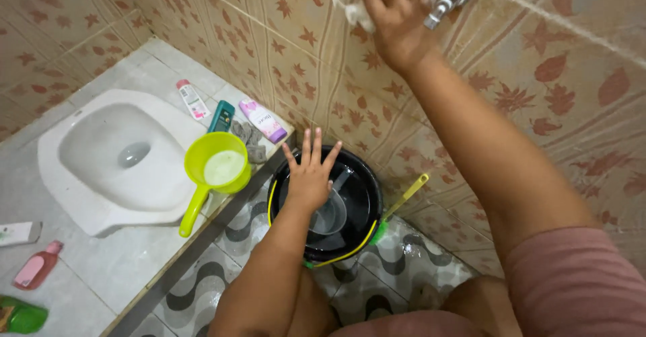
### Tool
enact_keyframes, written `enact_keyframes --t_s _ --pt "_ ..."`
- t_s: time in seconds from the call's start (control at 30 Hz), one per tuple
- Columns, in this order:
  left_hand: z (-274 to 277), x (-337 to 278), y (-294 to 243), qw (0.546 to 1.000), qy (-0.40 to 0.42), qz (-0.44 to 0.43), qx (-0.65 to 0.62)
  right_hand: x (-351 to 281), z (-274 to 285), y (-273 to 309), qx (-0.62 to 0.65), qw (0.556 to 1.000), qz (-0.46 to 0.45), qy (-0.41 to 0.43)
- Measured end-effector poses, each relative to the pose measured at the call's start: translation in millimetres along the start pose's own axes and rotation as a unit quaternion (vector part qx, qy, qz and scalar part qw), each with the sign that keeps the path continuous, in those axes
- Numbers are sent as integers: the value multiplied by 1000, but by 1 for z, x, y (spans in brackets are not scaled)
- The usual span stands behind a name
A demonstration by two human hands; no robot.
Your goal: The person wipes a tiled bathroom wall with a white cloth, then rinses the cloth in a bucket of water and continues wiping. They also use a small pot to pour water onto a higher section of the wall and wipe it with a dark cloth.
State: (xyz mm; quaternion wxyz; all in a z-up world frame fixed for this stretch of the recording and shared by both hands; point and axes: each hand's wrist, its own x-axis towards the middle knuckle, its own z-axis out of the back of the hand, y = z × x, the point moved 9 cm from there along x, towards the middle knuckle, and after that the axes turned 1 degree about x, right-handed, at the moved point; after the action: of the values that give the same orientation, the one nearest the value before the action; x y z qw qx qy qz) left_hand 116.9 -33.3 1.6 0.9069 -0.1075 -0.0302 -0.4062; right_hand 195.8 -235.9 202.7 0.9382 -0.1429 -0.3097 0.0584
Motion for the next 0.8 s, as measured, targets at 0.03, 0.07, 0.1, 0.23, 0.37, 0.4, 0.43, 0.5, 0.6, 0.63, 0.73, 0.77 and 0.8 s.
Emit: enact_keyframes --t_s 0.03,0.07,0.1,0.23,0.37,0.4,0.43,0.5,0.6,0.63,0.73,0.77,0.8 --pt "1 0 0 1000 -3 -1 -1 -10 3 11 -90 995 39 -32" --pt "2 1 -1 1000 -5 -1 -3 -21 -2 23 -180 978 77 -65" --pt "3 1 -1 1000 -4 1 -3 -39 -25 32 -107 991 77 -10" --pt "4 0 -1 1000 -6 -1 -10 -158 -97 77 -95 961 141 218" --pt "3 0 1 1000 -19 -8 -16 -162 -67 55 -88 976 155 123" --pt "1 0 0 1000 -14 -10 -13 -156 -68 27 -99 965 93 224" --pt "0 2 -1 1000 -13 -10 -10 -155 -61 -4 -109 940 33 320" --pt "-2 3 -2 1000 -12 -12 -6 -129 38 -25 82 997 10 -10" --pt "-2 4 -8 1000 -19 -19 -7 -140 56 -10 -56 996 38 -54" --pt "-1 4 -10 1000 -22 -20 -10 -147 37 1 -61 998 27 4" --pt "-3 4 -18 999 -20 -27 -6 -215 -51 41 -167 887 143 407" --pt "-5 4 -22 999 -17 -30 -1 -228 -43 54 -125 903 166 376" --pt "-8 3 -25 1000 -6 -30 -6 -235 -33 63 -83 916 189 343"
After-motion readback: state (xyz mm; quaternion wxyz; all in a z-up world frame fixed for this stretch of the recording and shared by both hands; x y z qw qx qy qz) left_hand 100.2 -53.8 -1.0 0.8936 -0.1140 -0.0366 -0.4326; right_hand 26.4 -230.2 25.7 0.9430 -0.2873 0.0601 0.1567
